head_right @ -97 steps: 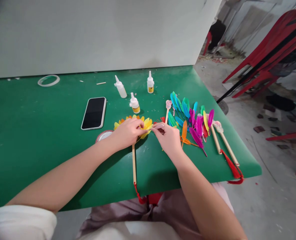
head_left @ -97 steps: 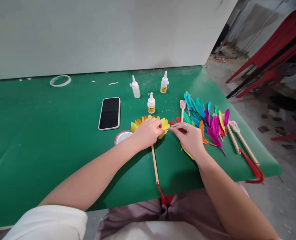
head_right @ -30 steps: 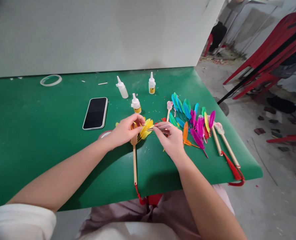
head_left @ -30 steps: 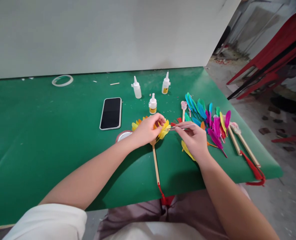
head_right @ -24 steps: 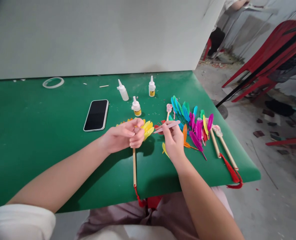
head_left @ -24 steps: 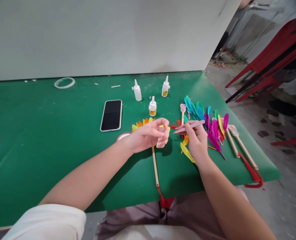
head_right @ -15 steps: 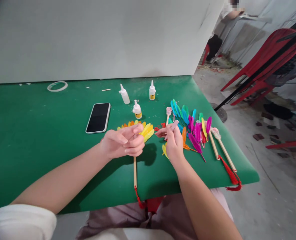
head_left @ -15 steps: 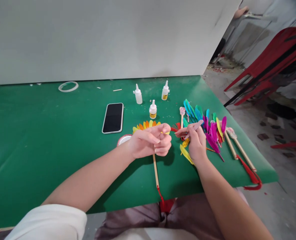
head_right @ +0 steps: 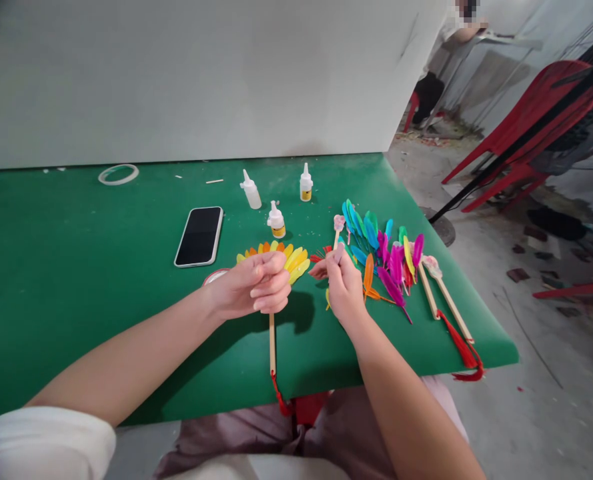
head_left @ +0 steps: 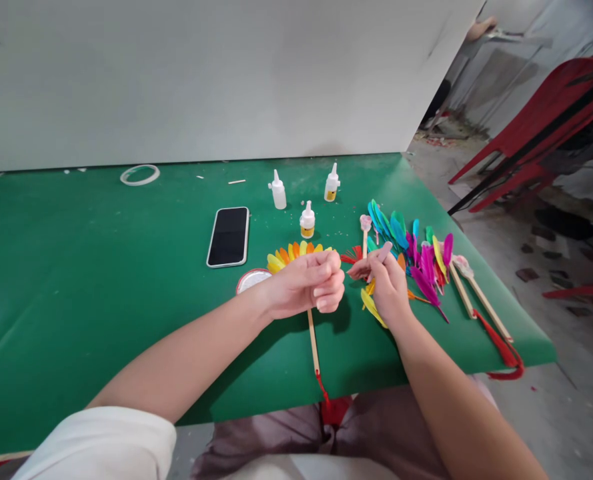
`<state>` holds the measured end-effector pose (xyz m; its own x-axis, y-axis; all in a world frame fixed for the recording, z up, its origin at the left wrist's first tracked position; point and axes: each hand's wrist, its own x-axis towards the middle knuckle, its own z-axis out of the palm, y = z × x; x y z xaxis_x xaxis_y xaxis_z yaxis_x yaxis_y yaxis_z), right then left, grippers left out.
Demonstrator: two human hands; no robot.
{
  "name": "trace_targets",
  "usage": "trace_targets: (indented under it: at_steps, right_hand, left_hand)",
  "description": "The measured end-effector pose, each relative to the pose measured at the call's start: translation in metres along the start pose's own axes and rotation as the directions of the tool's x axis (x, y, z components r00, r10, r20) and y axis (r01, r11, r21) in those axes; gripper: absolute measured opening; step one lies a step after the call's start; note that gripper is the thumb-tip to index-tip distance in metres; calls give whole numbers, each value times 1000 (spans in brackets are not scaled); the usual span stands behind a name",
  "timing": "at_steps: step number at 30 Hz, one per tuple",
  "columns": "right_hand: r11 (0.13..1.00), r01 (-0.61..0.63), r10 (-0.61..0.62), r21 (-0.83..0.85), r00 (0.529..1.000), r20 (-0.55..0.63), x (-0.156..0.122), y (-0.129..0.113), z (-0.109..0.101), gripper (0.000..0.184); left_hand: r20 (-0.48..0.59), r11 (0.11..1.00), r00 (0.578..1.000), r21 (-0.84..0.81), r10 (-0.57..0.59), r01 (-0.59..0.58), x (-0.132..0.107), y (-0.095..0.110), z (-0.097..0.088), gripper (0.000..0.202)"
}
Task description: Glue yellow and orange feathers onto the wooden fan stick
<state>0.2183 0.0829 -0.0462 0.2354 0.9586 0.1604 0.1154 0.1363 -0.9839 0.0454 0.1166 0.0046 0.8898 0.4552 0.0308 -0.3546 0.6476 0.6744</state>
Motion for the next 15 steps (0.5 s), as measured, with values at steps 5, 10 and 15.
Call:
trace_targets:
  at_steps: [5, 10, 15]
  right_hand:
    - [1000, 11, -11, -8, 1000, -1, 1, 1, 0, 26]
    - [1000, 4, -4, -30, 1000, -6, 1, 2, 0, 27]
    - [1000, 4, -5, -21, 1000, -9, 1, 3, -1, 28]
  left_hand:
    - [19, 999, 1000, -27, 23, -23, 1, -1, -1, 41]
    - [-18, 999, 999, -30, 33, -34, 1, -1, -2, 38]
    - [5, 997, 998, -21, 70, -70, 1, -2, -4, 31]
